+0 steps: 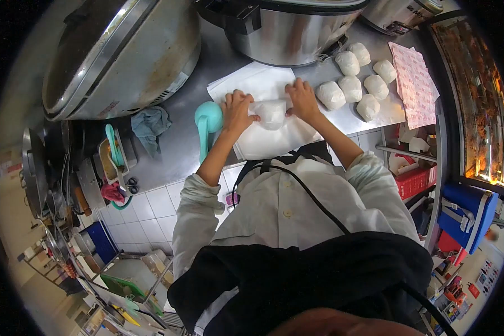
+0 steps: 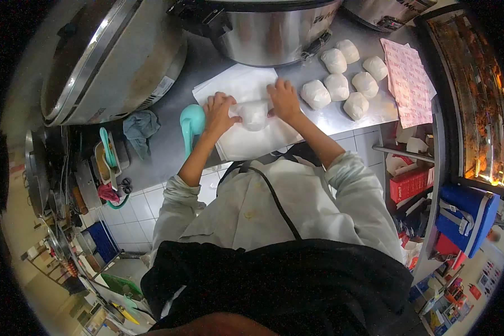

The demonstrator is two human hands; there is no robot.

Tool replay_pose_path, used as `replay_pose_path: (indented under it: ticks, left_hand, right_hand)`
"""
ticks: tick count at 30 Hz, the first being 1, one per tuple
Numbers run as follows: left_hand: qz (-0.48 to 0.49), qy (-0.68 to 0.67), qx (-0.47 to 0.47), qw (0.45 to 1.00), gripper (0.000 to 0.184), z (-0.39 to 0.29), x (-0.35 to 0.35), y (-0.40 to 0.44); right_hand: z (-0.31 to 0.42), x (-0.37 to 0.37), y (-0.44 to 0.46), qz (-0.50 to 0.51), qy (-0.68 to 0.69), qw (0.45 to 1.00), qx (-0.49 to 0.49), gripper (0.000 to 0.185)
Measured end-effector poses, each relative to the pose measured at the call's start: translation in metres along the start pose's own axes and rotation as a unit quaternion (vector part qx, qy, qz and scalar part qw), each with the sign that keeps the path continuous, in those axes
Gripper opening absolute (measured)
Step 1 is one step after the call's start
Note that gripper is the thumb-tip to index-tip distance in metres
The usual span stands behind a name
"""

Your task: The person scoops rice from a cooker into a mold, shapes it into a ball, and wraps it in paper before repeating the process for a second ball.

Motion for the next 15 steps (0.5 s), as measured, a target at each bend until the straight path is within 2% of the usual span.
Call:
replay_pose_path:
  ticks: [1, 2, 3, 4, 6, 8, 9, 11, 13, 15]
  left_hand:
    - [0.001, 0.0, 0.0, 1.0, 0.03, 0.0, -0.002, -0.002]
    - [0.069, -0.01, -0.029, 0.997, 0.024, -0.001, -0.009, -0.003]
    - [0.137, -0.019, -0.058, 0.989, 0.019, -0.002, -0.017, -0.006]
    - [0.137, -0.019, -0.057, 0.989, 0.019, -0.002, -0.024, -0.014]
    - [0.029, -0.013, -0.083, 0.996, 0.003, -0.009, -0.032, -0.034]
    - [0.013, -0.015, -0.072, 0.997, 0.006, -0.018, -0.028, -0.044]
    - [0.014, -0.004, -0.07, 0.997, 0.012, -0.022, -0.025, -0.048]
    - [0.012, 0.006, -0.066, 0.998, 0.019, -0.03, -0.027, -0.058]
    - [-0.017, 0.0, -0.015, 1.0, 0.033, -0.032, -0.03, -0.07]
    - [-0.002, 0.008, -0.003, 1.0, 0.036, -0.037, -0.032, -0.075]
  right_hand:
    - [0.004, 0.003, 0.007, 0.057, 0.005, 0.997, 0.048, 0.043]
    - [0.003, -0.002, 0.002, 0.057, 0.006, 0.997, 0.049, 0.043]
    - [0.001, -0.012, -0.004, 0.088, 0.04, 0.994, 0.055, 0.034]
    - [0.001, -0.016, -0.008, 0.118, 0.075, 0.988, 0.061, 0.026]
    - [0.006, -0.019, -0.033, 0.1, 0.056, 0.991, 0.062, 0.019]
    - [0.009, -0.025, -0.059, -0.002, 0.048, 0.998, 0.049, 0.019]
    - [0.015, -0.028, -0.065, -0.001, 0.048, 0.998, 0.05, 0.019]
    - [0.027, -0.026, -0.068, -0.11, 0.109, 0.988, -0.018, 0.016]
    - [0.036, -0.027, -0.068, -0.147, 0.159, 0.975, -0.043, 0.016]
    - [0.043, -0.029, -0.063, -0.187, 0.208, 0.957, -0.073, 0.017]
Point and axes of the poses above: each hand's wrist, its own y-axis towards the middle knuckle, its own x-axis out of the back of the hand, z = x × y, the point moved 3 cm from there along y, towards the middle knuckle, and after that the axes turned 15 degrees about y, right-handed, at the moved point
